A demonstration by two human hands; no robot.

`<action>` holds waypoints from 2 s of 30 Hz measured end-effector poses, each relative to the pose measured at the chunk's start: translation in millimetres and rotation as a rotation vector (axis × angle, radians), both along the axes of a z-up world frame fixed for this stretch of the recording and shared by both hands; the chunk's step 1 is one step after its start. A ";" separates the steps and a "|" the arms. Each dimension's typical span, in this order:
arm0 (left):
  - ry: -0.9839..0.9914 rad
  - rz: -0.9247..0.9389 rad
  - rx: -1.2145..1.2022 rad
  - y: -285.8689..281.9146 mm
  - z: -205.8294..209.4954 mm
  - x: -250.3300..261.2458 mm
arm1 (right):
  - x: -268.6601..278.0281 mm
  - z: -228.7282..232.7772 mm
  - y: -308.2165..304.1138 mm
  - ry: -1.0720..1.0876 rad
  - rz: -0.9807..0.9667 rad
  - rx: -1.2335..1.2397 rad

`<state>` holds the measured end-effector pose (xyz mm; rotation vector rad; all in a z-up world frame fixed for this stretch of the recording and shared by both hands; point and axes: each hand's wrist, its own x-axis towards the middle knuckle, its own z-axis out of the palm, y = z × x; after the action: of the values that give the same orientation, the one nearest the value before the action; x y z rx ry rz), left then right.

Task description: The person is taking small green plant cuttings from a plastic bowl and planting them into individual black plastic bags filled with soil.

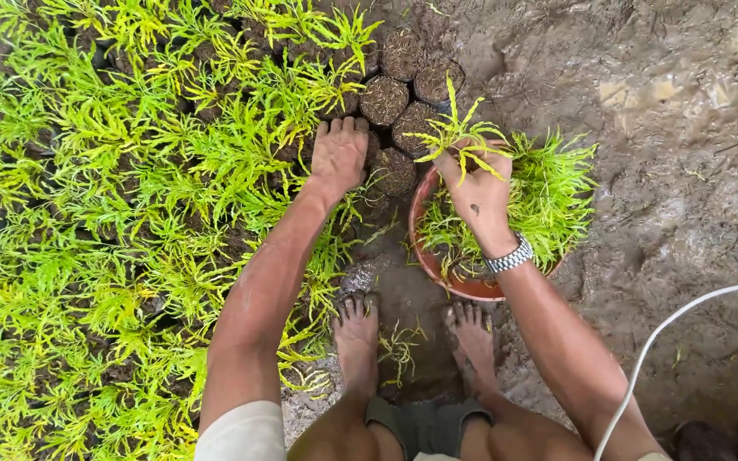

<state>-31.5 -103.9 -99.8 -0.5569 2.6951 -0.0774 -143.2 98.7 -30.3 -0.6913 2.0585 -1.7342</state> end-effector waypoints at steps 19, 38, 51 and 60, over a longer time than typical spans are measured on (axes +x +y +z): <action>0.132 -0.011 -0.247 26.9 31.7 20.0 | 6.3 6.8 0.0 -0.106 -0.025 0.079; 0.021 0.134 -0.180 14.7 9.5 12.2 | 9.7 -91.5 -61.0 0.010 -0.040 -0.022; 0.297 0.293 0.182 -0.4 -17.0 12.1 | 7.2 -88.2 -77.2 0.086 0.076 -0.025; 0.227 0.250 0.299 -29.0 26.7 36.5 | 26.8 -77.0 -102.8 0.188 0.254 0.368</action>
<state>5.0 -133.0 -73.1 -0.8427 2.7499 0.4744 -116.4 -4.0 -107.3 -0.9733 2.2165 -1.1493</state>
